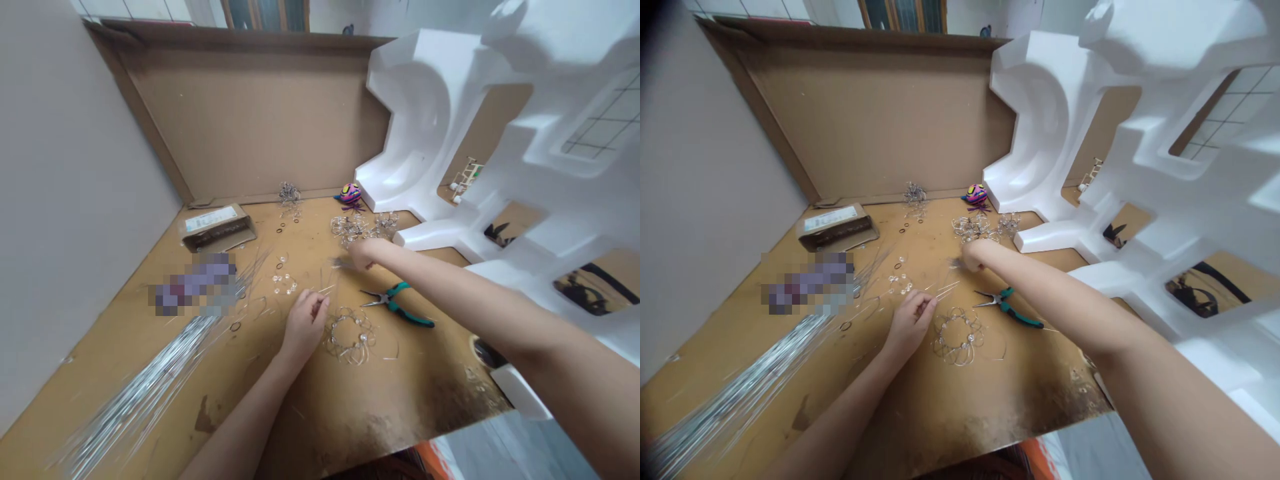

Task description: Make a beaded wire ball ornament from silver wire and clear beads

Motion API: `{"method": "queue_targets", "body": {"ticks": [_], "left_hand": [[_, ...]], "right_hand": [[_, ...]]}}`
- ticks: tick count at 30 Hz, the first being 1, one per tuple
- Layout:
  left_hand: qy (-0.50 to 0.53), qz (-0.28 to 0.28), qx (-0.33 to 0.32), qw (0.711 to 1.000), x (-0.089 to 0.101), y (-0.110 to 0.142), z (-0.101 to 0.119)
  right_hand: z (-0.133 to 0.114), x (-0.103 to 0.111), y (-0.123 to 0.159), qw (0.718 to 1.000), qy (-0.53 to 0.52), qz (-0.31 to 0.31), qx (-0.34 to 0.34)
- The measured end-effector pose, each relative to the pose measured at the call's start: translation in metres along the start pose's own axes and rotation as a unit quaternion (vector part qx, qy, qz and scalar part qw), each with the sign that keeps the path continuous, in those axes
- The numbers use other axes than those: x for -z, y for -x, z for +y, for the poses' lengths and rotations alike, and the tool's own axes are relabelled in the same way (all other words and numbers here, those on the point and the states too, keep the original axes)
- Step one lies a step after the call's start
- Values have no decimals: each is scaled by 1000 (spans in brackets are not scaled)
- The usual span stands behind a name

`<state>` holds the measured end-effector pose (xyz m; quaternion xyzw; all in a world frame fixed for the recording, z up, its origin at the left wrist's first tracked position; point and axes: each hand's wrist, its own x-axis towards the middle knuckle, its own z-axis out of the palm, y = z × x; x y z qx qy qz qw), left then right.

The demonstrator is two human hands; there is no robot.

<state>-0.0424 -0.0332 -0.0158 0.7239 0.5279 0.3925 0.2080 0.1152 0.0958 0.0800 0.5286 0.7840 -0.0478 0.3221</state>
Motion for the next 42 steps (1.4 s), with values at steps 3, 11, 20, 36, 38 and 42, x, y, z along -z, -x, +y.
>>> {"method": "queue_targets", "body": {"ticks": [3,11,20,36,38,42], "left_hand": [[-28,-1,-24,999,2,1,1],[-179,-18,-107,978,6,-7,21],[-257,-157,-56,952,5,-16,39],[396,-161,234,873,22,-3,41],[421,-156,243,860,21,-3,43],[426,-182,237,854,18,-1,39]], "right_hand": [[11,-1,15,999,18,51,4],[-22,-16,82,981,9,174,84],[-56,-33,110,964,16,236,122],[-35,-99,88,630,-746,92,194],[-36,-102,88,612,-763,83,192],[-31,-99,88,690,-692,102,188]]}}
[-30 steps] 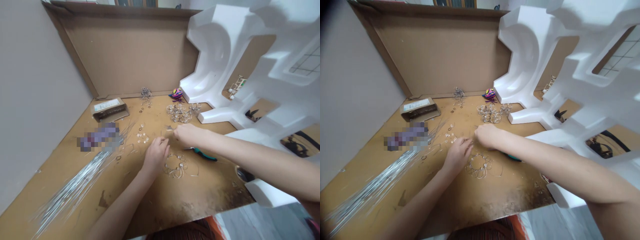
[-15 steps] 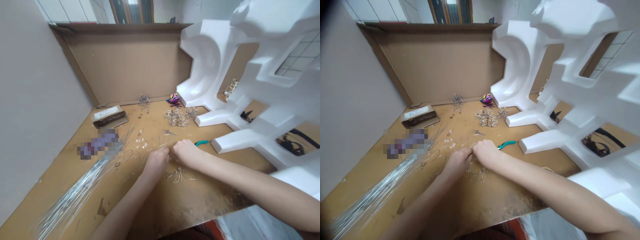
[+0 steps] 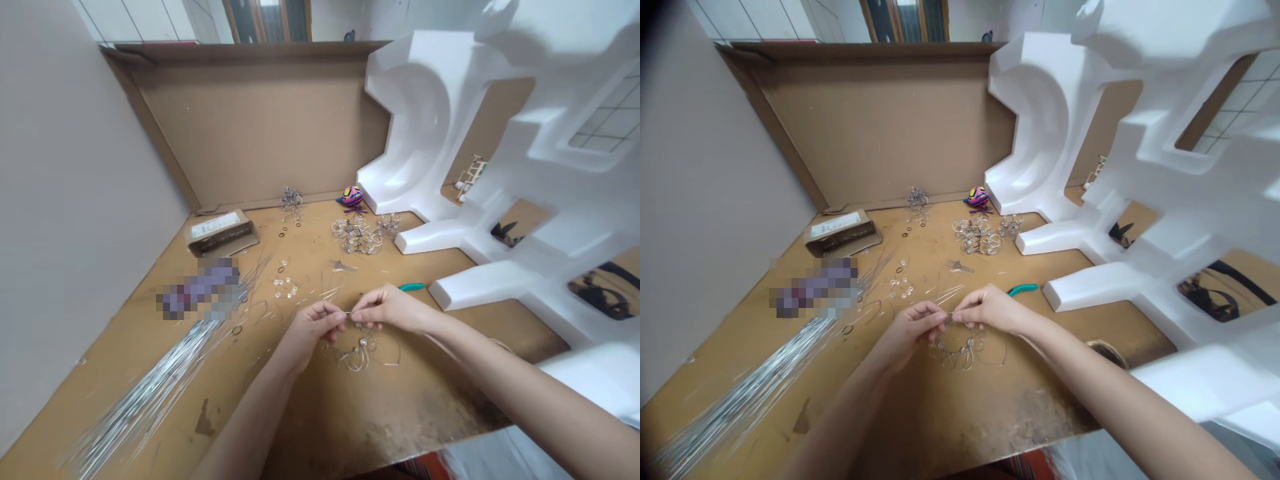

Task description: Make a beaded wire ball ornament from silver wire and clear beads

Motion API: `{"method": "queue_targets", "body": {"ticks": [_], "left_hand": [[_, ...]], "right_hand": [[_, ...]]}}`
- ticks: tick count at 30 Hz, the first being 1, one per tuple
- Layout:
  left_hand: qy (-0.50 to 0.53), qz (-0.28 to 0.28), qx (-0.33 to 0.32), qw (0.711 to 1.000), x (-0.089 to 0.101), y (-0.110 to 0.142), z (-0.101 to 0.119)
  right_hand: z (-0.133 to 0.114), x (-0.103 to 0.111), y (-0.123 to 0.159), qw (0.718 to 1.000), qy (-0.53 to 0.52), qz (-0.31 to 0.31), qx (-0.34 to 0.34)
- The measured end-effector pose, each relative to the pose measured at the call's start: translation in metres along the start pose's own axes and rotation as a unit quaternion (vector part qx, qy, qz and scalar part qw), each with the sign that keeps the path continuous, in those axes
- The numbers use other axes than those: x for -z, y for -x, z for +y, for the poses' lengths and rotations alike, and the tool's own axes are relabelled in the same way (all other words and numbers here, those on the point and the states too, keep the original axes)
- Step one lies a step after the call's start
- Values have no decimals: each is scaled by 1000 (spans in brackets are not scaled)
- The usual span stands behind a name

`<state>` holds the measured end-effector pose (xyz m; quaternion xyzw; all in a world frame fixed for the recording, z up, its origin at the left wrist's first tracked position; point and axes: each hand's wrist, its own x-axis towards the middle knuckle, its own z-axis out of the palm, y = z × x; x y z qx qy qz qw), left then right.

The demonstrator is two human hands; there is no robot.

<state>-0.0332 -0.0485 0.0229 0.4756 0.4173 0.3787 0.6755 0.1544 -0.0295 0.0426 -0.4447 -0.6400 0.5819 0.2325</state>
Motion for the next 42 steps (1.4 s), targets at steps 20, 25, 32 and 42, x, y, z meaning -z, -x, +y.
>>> {"method": "queue_targets", "body": {"ticks": [20,25,32,42], "left_hand": [[-3,-8,-2,1000,5,0,-11],[6,20,-7,1000,3,0,-12],[-45,70,-15,996,-2,-1,-15],[-10,123,27,992,-3,0,-8]], "right_hand": [[-5,-9,5,958,257,97,79],[-5,-3,9,959,261,83,66],[-6,0,10,950,299,26,89],[40,68,37,773,631,65,19]]}}
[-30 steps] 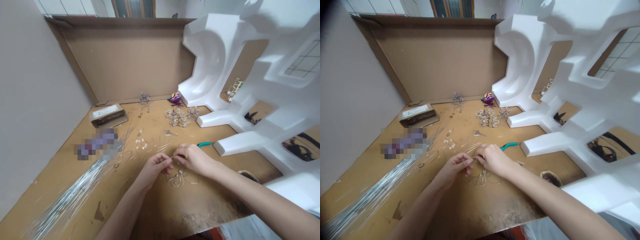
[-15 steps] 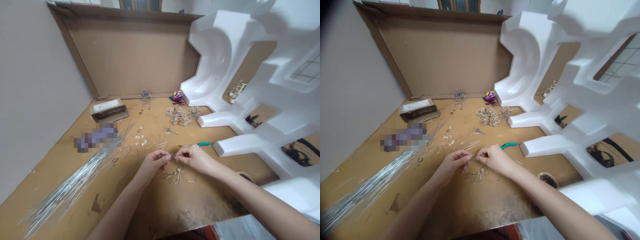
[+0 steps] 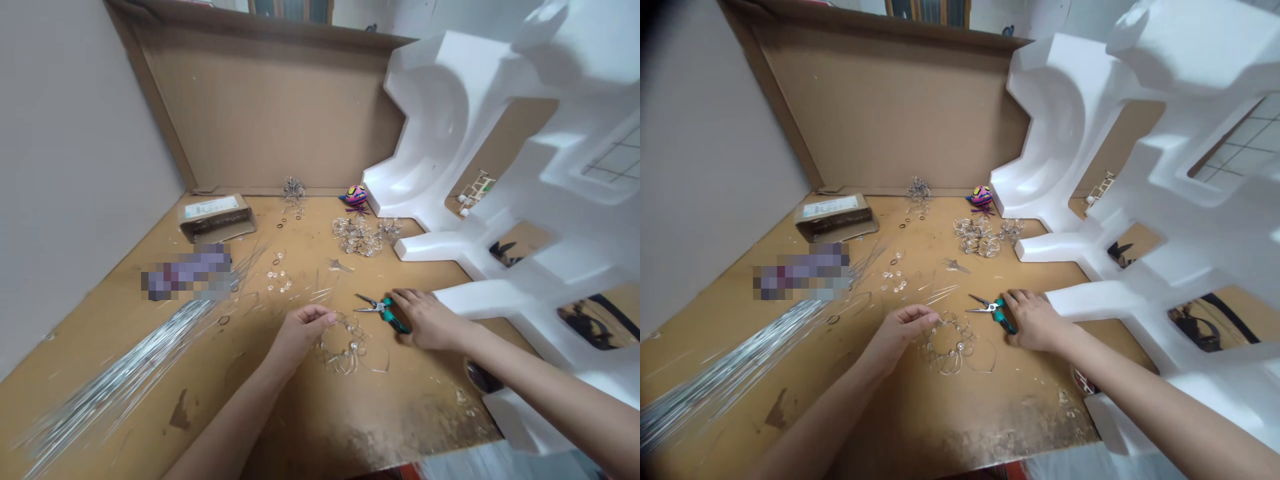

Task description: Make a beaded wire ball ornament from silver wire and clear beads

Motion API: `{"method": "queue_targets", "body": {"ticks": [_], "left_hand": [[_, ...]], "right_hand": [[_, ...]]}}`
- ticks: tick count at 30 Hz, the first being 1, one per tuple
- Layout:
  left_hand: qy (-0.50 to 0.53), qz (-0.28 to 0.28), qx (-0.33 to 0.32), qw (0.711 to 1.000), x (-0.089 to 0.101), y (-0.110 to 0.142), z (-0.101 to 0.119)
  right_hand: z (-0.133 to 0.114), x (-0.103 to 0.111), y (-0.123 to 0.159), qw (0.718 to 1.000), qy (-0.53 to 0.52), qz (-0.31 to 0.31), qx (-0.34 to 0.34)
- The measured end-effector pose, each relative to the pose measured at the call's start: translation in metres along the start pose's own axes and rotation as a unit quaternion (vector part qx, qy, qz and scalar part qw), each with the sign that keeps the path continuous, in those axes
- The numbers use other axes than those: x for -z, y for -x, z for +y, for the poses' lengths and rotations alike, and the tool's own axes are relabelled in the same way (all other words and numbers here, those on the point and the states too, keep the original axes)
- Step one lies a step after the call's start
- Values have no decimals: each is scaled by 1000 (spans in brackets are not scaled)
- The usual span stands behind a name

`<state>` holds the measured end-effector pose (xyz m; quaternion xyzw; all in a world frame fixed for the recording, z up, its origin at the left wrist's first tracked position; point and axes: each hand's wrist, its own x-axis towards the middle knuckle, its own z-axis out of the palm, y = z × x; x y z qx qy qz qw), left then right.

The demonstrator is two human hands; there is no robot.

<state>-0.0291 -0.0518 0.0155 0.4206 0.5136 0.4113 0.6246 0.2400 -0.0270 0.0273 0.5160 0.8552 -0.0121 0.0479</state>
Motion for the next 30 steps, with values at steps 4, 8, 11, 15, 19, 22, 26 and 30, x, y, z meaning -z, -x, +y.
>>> {"method": "queue_targets", "body": {"ticks": [4,8,11,15,19,22,26,30], "left_hand": [[53,-29,18,998,5,-3,-2],[105,-71,26,992,9,-6,-3],[132,-99,37,986,11,-6,-3],[122,-138,46,982,12,-5,-4],[101,-157,59,981,12,-4,-5],[97,-160,64,980,12,-4,-5],[93,-166,56,980,13,-4,-5],[89,-175,53,979,13,-3,-5]], "right_hand": [[-13,-7,-5,998,65,-4,-13],[-11,-4,-11,997,69,-1,-25],[0,6,-9,999,26,28,-12],[4,30,0,987,49,129,87],[-6,53,3,964,111,175,166],[-11,61,2,950,153,189,193],[-11,64,1,936,189,203,215],[-12,65,1,935,184,206,223]]}}
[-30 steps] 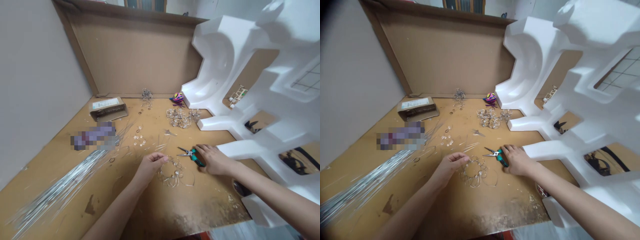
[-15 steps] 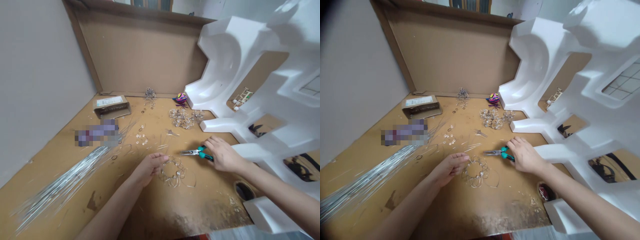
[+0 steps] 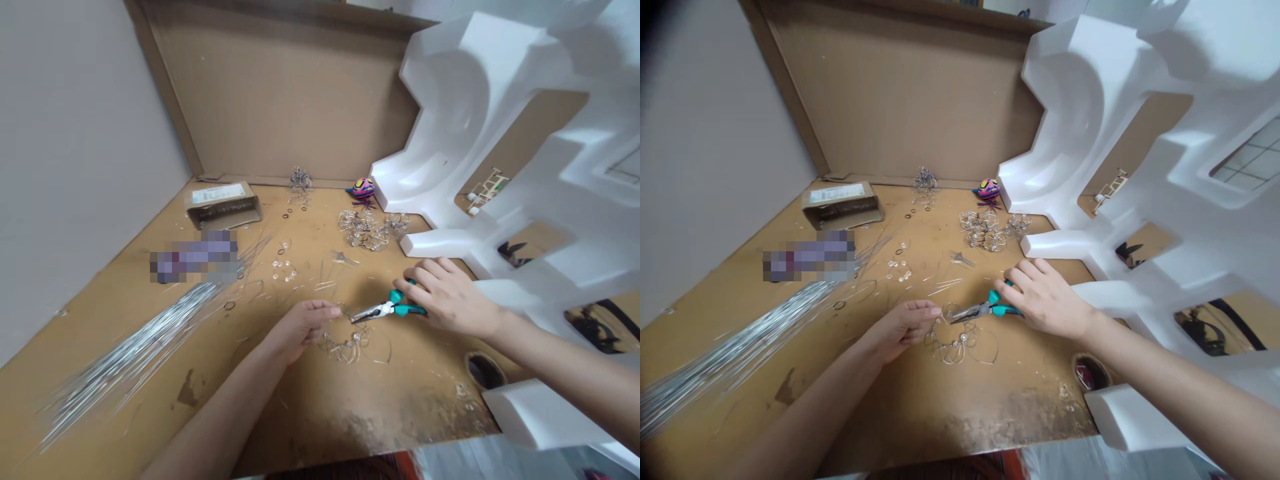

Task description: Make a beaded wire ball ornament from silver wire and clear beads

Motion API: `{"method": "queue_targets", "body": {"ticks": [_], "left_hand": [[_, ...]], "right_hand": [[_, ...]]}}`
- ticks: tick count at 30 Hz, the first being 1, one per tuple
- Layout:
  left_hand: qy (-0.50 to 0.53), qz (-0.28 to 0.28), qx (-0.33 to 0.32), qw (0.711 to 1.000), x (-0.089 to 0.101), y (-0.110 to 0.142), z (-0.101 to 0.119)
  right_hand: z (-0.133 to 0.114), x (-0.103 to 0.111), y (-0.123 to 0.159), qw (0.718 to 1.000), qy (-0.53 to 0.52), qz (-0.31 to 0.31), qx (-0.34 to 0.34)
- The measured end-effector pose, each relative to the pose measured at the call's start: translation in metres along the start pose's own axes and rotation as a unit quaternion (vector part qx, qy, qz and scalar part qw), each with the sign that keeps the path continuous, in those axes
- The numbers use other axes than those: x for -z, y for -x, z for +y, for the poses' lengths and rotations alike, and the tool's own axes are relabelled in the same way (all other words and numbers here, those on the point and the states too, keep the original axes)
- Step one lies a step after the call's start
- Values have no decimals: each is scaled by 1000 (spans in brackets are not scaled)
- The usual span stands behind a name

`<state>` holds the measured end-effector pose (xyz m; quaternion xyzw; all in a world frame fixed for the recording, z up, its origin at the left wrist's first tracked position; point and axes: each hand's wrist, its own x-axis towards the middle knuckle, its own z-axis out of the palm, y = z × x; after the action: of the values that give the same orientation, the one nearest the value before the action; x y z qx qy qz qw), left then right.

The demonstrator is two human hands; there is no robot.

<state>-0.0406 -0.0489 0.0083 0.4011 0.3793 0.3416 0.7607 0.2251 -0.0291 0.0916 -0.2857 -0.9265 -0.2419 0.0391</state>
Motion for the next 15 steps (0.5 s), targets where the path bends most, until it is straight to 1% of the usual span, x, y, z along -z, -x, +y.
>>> {"method": "queue_targets", "body": {"ticks": [7,15], "left_hand": [[-1,-4,6,1000,-1,1,0],[7,-22,16,1000,0,1,-1]], "right_hand": [[-3,3,0,1000,1,3,9],[-3,2,1,999,23,4,33]]}}
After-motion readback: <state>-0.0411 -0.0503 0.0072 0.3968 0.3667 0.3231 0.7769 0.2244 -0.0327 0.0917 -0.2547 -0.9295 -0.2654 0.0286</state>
